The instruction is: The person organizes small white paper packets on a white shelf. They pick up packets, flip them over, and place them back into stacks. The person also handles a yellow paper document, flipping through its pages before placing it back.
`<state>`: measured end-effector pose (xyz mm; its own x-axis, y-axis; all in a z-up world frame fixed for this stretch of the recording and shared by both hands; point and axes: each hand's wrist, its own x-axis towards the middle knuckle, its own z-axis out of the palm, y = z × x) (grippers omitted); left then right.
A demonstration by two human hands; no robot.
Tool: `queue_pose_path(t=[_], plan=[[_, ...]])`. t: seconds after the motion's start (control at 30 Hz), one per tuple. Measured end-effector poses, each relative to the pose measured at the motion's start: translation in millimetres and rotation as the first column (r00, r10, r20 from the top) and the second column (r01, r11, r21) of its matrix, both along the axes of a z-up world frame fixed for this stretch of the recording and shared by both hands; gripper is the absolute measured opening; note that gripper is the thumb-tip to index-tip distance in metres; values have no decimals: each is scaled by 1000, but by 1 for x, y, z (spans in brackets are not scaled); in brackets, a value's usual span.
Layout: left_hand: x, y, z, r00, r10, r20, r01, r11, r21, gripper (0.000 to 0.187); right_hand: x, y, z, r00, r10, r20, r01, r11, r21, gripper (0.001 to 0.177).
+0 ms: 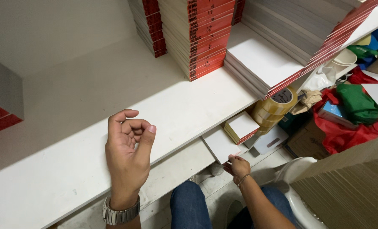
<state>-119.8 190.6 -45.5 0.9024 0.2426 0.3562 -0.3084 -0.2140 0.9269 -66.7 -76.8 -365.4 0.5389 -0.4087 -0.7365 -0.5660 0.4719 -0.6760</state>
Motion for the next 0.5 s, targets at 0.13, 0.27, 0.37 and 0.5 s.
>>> queue_pose_path(t=[0.13, 0.27, 0.37, 0.5], plan=[[0, 0, -1, 1000, -6, 10, 6, 1000, 3, 35, 1, 7, 1, 999, -38, -2, 38, 998, -45, 15], [-3, -3, -4, 1000, -12, 9, 12, 1000, 3, 35, -3, 13, 31, 996, -81, 39, 80, 996, 32, 11], [-18, -30, -33, 891, 150, 428, -245, 954, 175, 21, -2, 11, 29, 989, -150, 11, 148, 985, 87, 13], [-30, -86, -145, 980, -147, 133, 158, 985, -75, 16, 4, 8, 18, 983, -184, 26, 177, 970, 166, 15]])
